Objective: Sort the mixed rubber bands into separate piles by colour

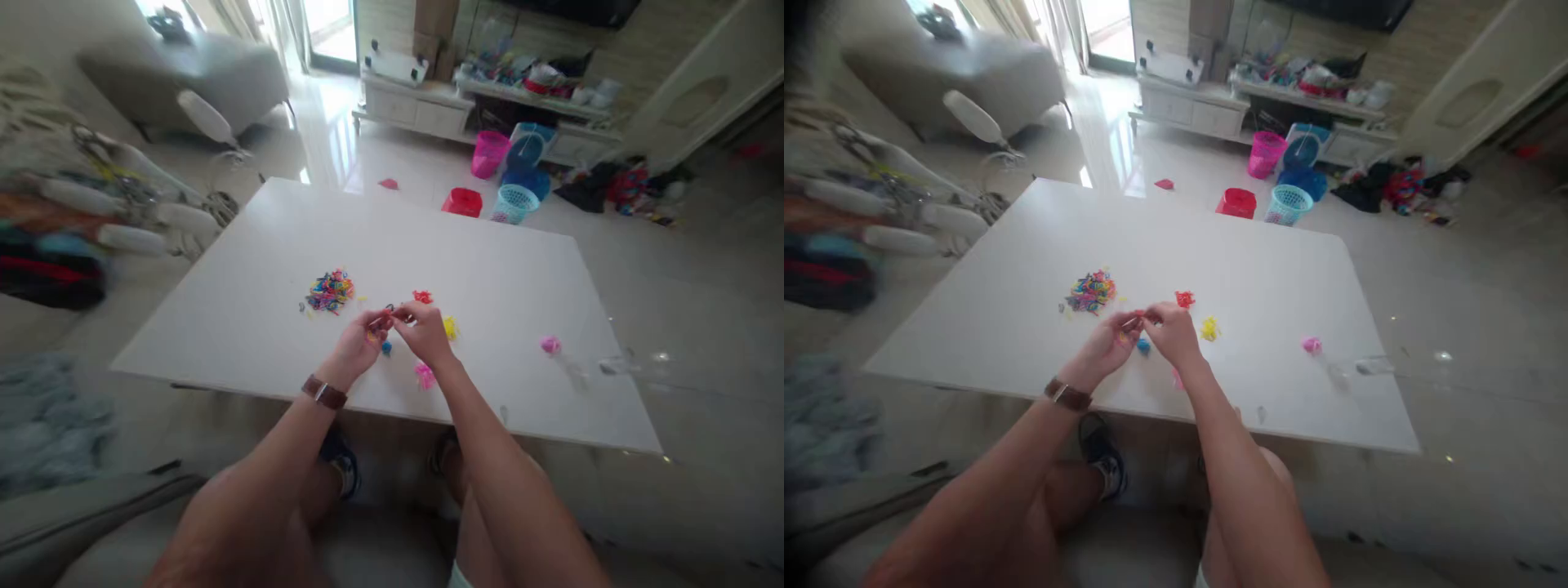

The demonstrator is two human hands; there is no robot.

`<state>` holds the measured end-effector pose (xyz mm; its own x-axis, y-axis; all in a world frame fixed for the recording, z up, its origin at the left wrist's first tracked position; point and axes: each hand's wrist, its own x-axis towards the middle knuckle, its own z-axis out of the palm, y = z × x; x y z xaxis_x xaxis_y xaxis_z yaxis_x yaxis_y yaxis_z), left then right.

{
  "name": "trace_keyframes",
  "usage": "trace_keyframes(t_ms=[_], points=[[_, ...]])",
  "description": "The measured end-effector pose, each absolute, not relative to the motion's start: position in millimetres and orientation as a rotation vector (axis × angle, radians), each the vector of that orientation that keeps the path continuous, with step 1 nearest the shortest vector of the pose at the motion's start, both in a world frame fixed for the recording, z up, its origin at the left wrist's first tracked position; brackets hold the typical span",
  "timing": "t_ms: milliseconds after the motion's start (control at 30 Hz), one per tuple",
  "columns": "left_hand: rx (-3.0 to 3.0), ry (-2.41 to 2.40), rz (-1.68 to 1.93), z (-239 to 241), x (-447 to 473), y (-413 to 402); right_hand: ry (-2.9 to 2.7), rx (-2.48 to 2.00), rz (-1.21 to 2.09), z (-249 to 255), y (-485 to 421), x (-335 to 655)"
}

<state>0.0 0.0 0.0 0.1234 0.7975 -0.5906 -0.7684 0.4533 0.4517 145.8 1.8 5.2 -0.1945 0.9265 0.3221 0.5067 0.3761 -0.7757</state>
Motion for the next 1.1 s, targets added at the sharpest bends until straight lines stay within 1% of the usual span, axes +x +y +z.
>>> trace_keyframes(t_ms=[300, 500, 867, 1100], points=[[0.049, 0.893, 1.173, 1, 2, 3, -1.762, -1.308, 0.779, 4, 8, 140], [0.227, 0.917, 1.238, -4, 3, 2, -1.616, -1.346, 0.831, 4, 9, 142], [0.218, 0.978, 1.262, -5, 5, 0, -1.616, -1.324, 0.869, 9, 4, 137], [0.314, 1.001, 1.286, -7, 0, 4, -1.570, -1.319, 0.922, 8, 6, 134]])
